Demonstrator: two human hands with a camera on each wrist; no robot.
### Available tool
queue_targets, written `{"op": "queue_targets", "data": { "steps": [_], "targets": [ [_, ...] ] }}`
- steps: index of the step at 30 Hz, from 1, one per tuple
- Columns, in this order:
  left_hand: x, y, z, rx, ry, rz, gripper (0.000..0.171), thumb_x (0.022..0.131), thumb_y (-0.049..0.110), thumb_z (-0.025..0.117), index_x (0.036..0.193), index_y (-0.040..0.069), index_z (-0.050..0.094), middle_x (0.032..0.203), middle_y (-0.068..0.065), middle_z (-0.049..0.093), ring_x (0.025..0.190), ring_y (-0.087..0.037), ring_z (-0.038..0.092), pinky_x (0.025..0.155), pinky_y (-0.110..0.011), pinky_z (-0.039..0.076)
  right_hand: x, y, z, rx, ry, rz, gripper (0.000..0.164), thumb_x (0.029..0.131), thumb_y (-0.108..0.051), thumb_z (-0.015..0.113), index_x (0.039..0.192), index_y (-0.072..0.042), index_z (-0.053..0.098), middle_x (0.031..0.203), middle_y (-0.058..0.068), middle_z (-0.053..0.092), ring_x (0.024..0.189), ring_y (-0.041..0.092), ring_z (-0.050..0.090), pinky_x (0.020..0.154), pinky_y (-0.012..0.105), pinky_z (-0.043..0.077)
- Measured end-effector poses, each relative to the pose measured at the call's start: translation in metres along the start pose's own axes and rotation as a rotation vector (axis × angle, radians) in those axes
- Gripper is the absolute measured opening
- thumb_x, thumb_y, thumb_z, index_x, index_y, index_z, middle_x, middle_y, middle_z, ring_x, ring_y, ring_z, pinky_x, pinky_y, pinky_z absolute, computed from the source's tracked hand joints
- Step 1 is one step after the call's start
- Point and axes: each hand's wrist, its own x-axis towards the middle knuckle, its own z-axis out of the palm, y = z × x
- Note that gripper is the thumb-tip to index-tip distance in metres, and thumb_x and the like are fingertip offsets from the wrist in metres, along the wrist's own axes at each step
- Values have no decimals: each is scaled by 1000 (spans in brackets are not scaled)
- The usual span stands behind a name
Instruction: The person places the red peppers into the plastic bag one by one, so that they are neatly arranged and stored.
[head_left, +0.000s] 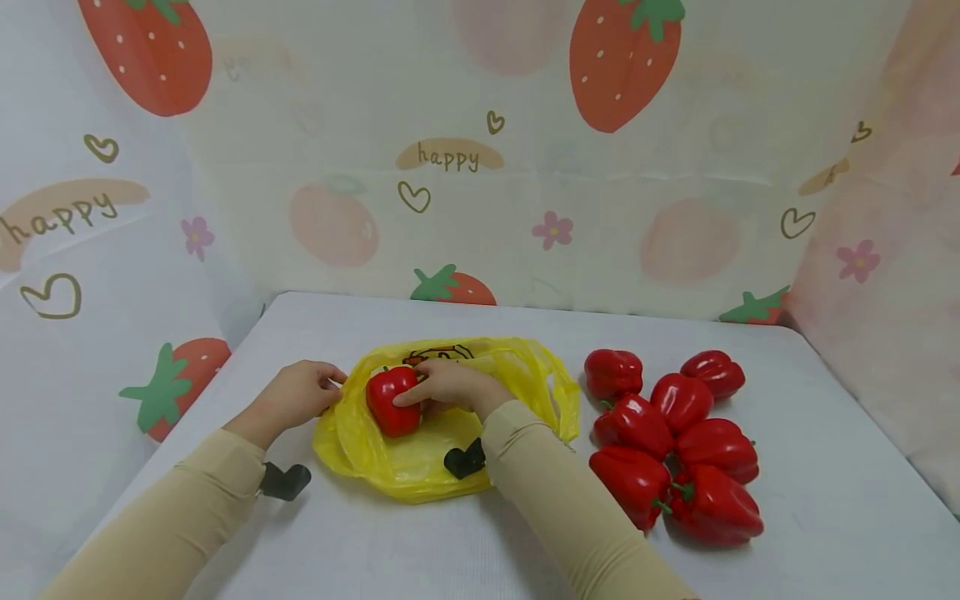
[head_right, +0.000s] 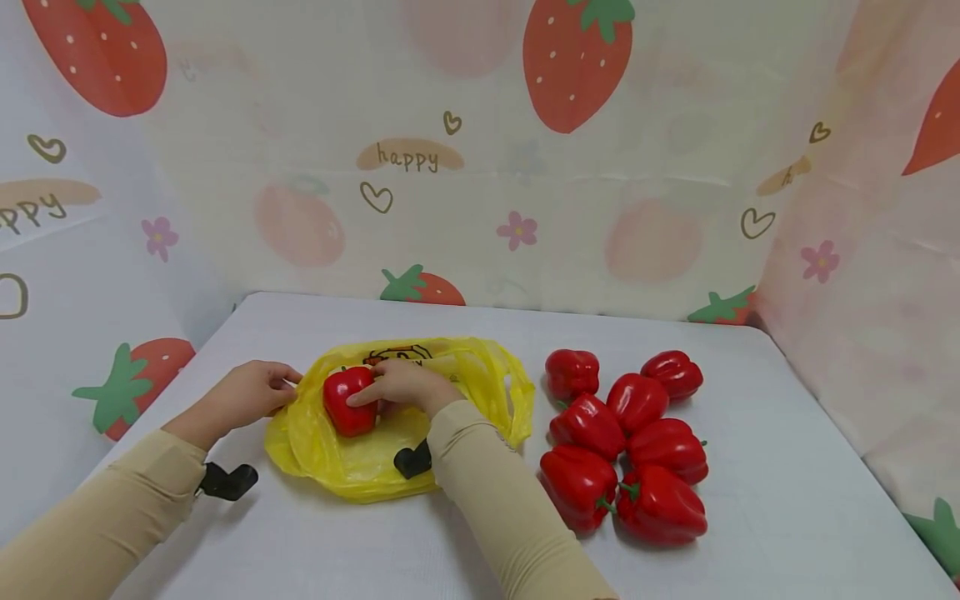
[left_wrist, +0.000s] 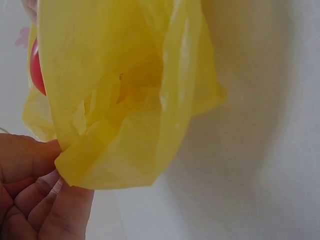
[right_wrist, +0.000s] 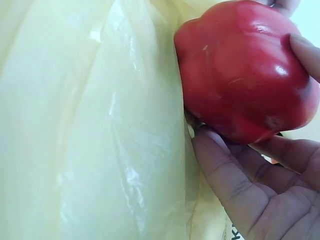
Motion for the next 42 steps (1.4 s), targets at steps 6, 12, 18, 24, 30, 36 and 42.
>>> {"op": "queue_targets", "data": {
  "steps": [6,12,18,24,30,36,42],
  "targets": [
    [0,-1,0,4,2,5,29,89,13,54,116,2,57,97,-10,61,78,-18,57,78,-36,52,-1,1,-2,-28,5,5,72,71,-32,77,130,-6,44,109,5,55,95,24,56,83,36,50],
    [-2,0,0,7,2,-4,30,89,14,54,116,3,57,97,-10,61,78,-19,57,78,-37,52,-5,0,-9,-47,16,-3,73,71,-30,77,131,-5,45,110,4,56,94,23,57,84,35,50],
    [-4,0,-1,4,3,-8,30,89,15,54,117,3,57,98,-11,61,79,-19,57,78,-37,52,-13,-5,-19,-63,11,-50,69,74,-25,75,132,-2,46,118,6,54,94,20,59,82,33,51],
    [-4,0,0,0,4,-10,31,89,15,54,118,2,56,100,-12,61,80,-20,57,79,-38,52,-25,-9,-34,-47,-50,-68,65,77,-24,73,132,-3,45,117,6,54,102,25,58,84,34,50],
    [-4,-1,1,-1,0,-12,31,90,14,54,118,2,55,101,-12,61,81,-20,57,79,-38,52,-44,-18,-51,-72,-69,-110,62,79,-22,71,132,-2,45,116,7,56,107,27,56,85,34,50],
    [-3,0,1,1,-1,-7,31,89,14,54,118,1,55,101,-13,61,80,-20,57,79,-38,52,-58,-25,-68,-93,-68,-132,61,79,-23,71,132,-5,46,113,6,57,105,26,57,89,39,47],
    [-2,0,1,12,1,3,31,89,14,54,118,1,56,100,-12,61,80,-20,57,78,-37,52,-72,-26,-84,-146,-43,-174,59,80,-25,69,132,-8,46,113,5,58,100,20,60,87,37,48]
  ]
}}
